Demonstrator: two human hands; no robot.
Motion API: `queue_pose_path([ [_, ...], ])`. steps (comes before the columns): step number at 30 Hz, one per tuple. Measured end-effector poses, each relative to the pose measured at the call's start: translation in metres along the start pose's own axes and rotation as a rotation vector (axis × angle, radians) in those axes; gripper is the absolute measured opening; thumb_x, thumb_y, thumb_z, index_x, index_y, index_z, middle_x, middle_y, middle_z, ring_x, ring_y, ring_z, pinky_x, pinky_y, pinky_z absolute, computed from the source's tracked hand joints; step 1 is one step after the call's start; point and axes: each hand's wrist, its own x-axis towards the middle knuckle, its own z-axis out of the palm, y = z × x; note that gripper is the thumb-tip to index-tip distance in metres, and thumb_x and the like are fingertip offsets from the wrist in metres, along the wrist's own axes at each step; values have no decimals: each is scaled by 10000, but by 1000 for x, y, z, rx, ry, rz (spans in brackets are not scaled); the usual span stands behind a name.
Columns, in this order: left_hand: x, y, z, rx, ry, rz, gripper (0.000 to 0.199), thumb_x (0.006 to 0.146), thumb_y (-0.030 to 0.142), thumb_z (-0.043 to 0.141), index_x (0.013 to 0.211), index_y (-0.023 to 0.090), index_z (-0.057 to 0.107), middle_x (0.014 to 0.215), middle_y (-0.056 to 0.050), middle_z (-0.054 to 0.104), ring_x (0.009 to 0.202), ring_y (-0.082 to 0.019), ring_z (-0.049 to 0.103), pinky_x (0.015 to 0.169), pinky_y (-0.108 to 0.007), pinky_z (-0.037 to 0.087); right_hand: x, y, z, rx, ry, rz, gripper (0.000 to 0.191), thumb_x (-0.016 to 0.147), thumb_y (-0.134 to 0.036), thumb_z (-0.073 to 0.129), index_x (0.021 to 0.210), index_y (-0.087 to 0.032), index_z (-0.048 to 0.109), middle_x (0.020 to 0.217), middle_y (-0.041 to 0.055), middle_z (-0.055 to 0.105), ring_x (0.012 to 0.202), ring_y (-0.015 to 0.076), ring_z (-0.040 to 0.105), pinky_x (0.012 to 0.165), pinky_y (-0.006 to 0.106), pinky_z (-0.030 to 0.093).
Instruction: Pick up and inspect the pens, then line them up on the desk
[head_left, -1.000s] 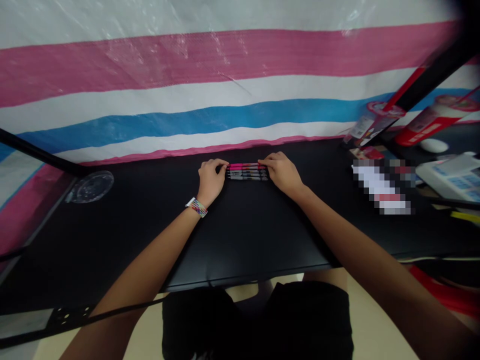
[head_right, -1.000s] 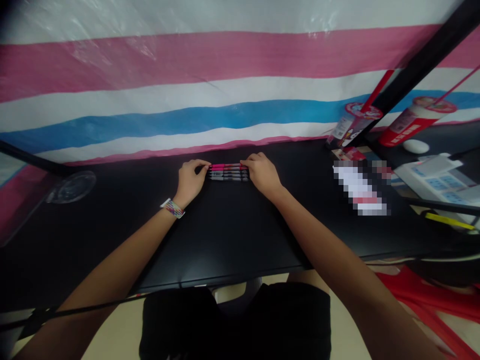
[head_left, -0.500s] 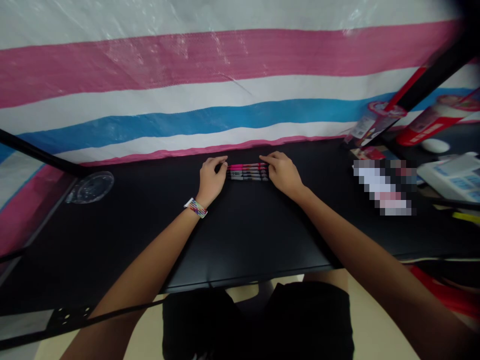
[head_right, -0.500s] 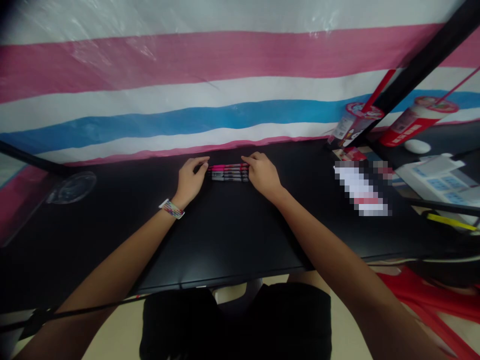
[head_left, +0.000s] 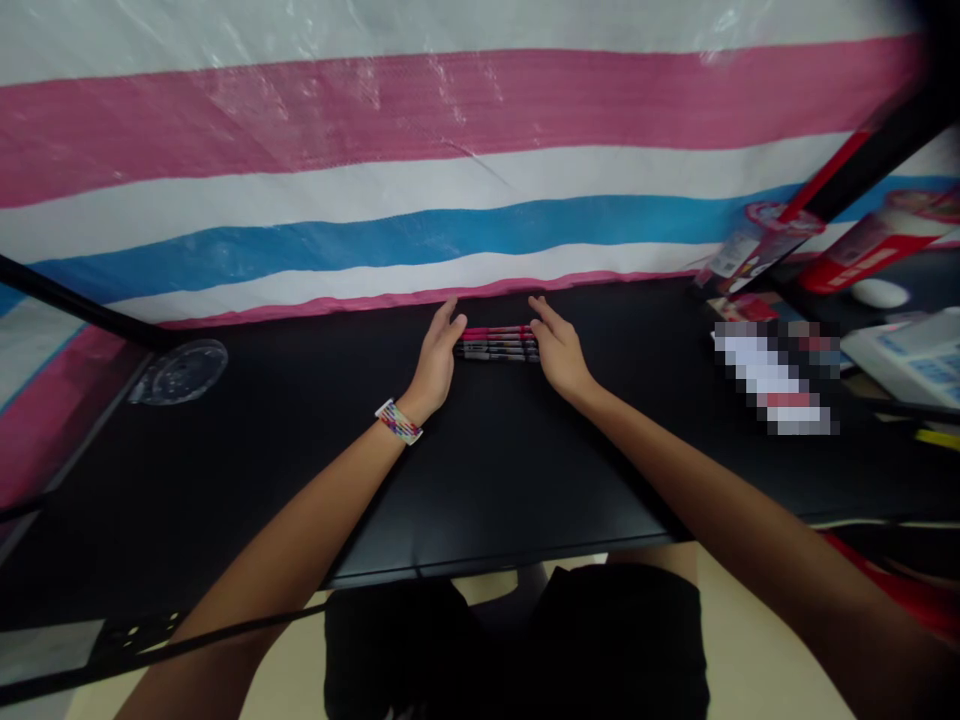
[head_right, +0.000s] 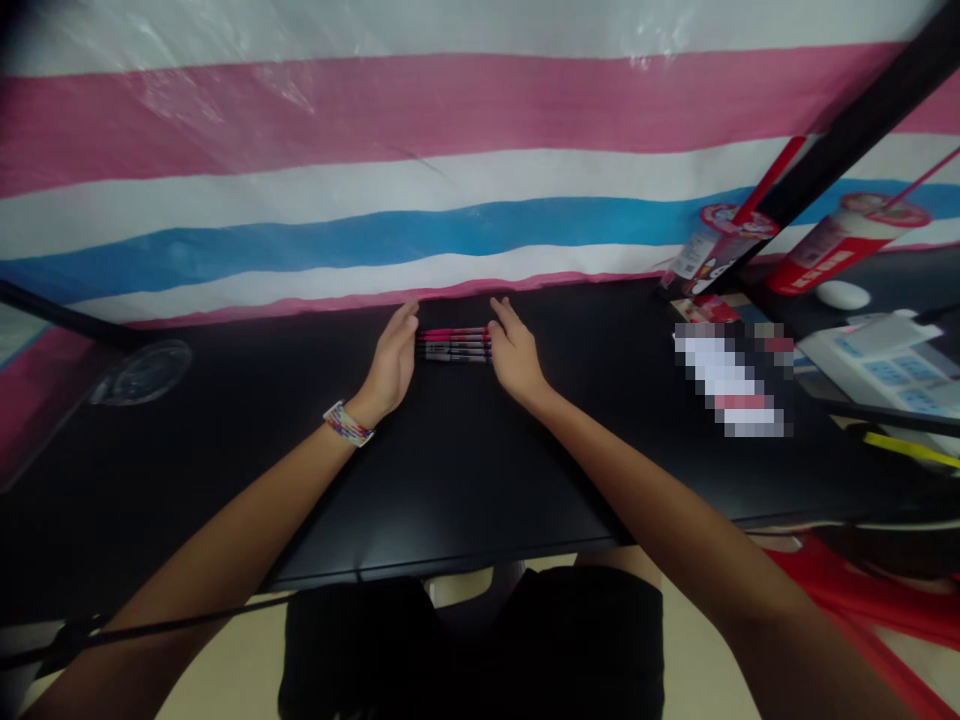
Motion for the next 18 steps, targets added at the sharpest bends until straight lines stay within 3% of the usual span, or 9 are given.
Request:
queue_pose_path([
  [6, -7, 19, 5, -185, -36, -80, 655, 1035, 647, 656, 1579, 291, 578, 1807, -81, 455, 1752, -315, 288, 1448, -514, 232, 2, 0, 2, 46, -39, 33, 602, 1012, -313, 569, 1589, -173, 671, 1733, 78, 542, 1683, 307, 426, 1427, 534, 255],
  [18, -41, 44, 14, -214, -9, -113, 572, 1004, 598, 695, 1475, 275, 657, 1738, -83, 548, 1724, -319, 352, 1434, -518, 257, -11, 0, 4, 188, 24, 58, 533, 994, -205, 578, 1497, -224, 751, 1670, 36, 619, 1657, 286, 470, 1428, 535, 268],
])
